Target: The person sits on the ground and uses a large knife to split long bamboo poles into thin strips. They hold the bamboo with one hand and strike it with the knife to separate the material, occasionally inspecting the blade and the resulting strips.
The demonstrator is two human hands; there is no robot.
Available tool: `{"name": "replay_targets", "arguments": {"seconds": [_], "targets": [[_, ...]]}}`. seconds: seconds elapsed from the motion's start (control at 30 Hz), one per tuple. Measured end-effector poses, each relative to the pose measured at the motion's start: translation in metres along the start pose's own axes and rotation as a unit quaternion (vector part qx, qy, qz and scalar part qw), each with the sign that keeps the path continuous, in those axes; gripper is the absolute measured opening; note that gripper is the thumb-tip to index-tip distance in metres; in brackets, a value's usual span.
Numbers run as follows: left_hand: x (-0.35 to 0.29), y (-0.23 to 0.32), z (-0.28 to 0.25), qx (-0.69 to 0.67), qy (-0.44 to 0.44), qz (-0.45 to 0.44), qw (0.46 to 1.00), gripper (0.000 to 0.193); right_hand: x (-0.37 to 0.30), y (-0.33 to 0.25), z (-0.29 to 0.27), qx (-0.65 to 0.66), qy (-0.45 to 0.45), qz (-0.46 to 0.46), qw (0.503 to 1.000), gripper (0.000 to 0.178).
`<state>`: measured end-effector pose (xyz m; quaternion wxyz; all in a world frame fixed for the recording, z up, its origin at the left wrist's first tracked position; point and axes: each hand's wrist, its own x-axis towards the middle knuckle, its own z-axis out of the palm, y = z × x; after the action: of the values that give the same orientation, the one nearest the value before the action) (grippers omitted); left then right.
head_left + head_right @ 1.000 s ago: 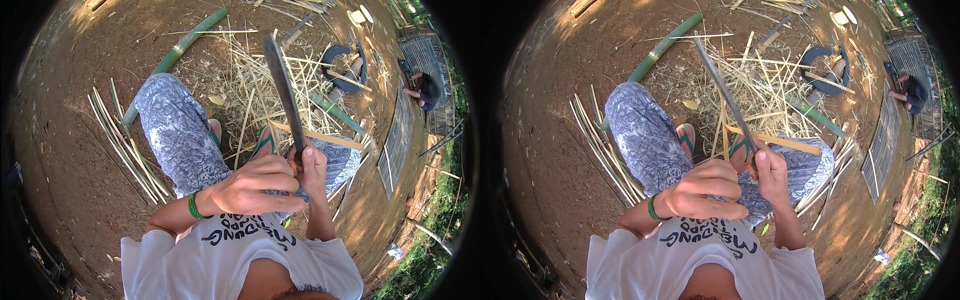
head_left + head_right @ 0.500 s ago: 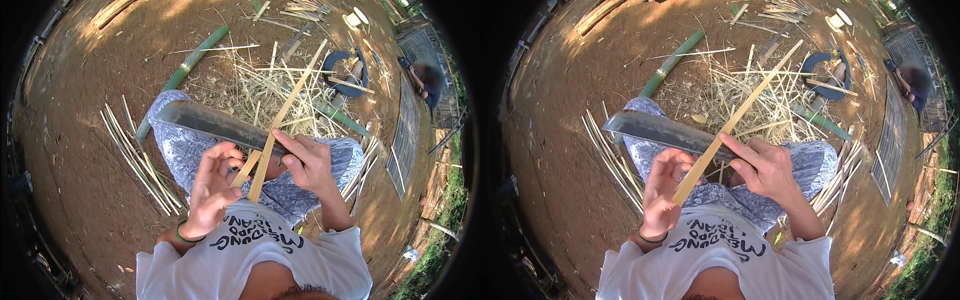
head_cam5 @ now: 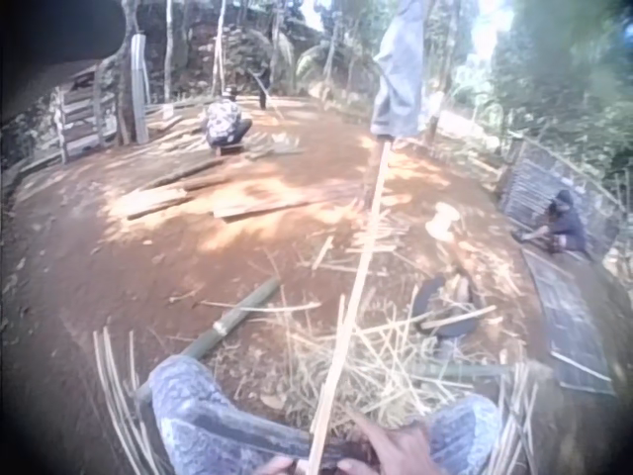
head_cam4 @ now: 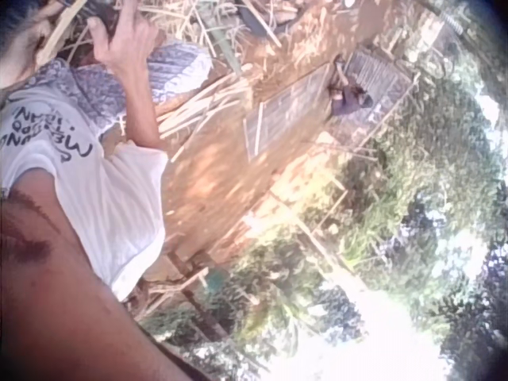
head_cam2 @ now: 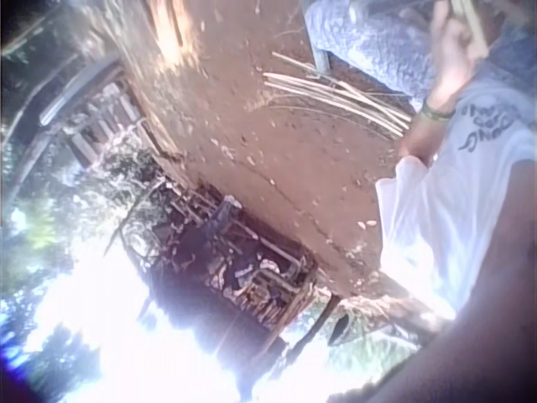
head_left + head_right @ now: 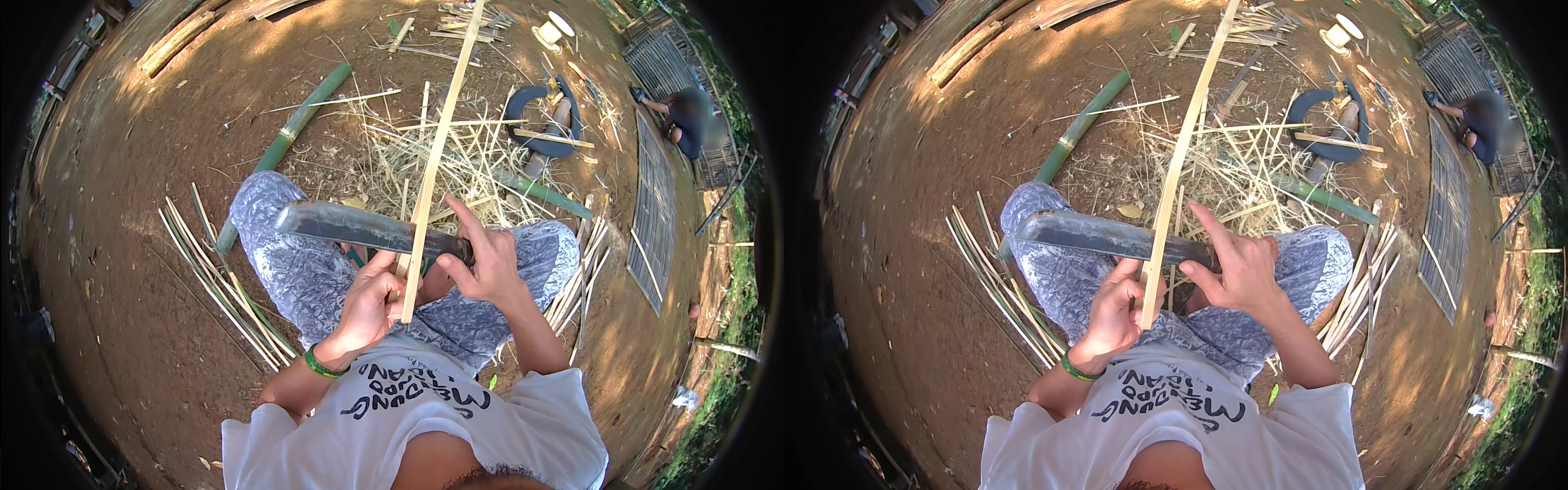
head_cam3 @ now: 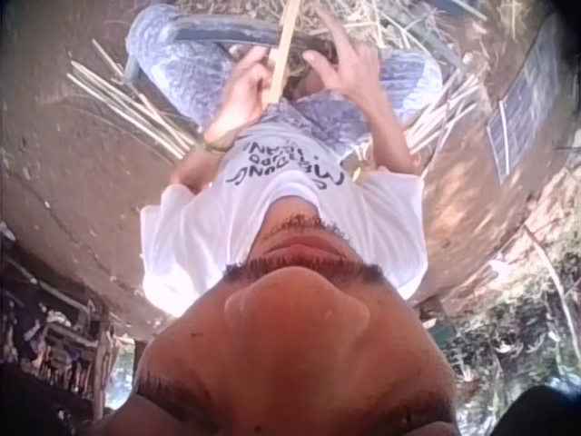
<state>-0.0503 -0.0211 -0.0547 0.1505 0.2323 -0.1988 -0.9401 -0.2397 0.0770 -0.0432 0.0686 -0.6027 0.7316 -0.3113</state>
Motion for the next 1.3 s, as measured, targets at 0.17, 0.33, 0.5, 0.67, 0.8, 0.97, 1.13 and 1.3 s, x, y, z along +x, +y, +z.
{"name": "replay_targets", "arguments": {"seconds": [0.17, 0.33, 0.5, 0.67, 0.8, 0.97, 1.13, 1.3], "targets": [[0.002, -0.017, -0.02, 0.131, 0.011, 0.072, 0.989, 0.028, -0.002, -0.003, -0.004, -0.007, 0.011, -0.012, 1.0, 0.077], [-0.003, -0.008, -0.011, 0.26, -0.027, 0.09, 0.961, 0.033, 0.001, 0.0, -0.004, -0.054, 0.094, -0.075, 0.991, 0.066], [0.003, -0.004, 0.002, 0.312, -0.093, 0.119, 0.938, 0.032, -0.002, 0.004, -0.017, -0.09, 0.063, -0.048, 0.993, 0.048], [0.024, -0.005, 0.011, 0.118, -0.127, -0.009, 0.985, 0.029, -0.009, 0.008, -0.031, -0.113, 0.072, -0.063, 0.989, 0.048], [0.044, -0.022, 0.02, 0.044, -0.131, -0.032, 0.99, 0.027, -0.019, 0.006, -0.054, -0.143, 0.092, -0.046, 0.984, 0.05], [0.053, -0.038, 0.048, 0.131, -0.229, 0.038, 0.964, 0.027, -0.049, 0.017, -0.081, -0.193, 0.135, -0.007, 0.972, 0.048], [0.061, -0.058, 0.059, 0.393, -0.207, 0.037, 0.895, 0.019, -0.09, 0.023, -0.081, -0.199, 0.117, 0.075, 0.97, 0.048], [0.058, -0.081, 0.056, 0.384, -0.218, 0.01, 0.897, 0.036, -0.118, 0.036, -0.067, -0.235, 0.147, 0.132, 0.952, 0.047]]}}
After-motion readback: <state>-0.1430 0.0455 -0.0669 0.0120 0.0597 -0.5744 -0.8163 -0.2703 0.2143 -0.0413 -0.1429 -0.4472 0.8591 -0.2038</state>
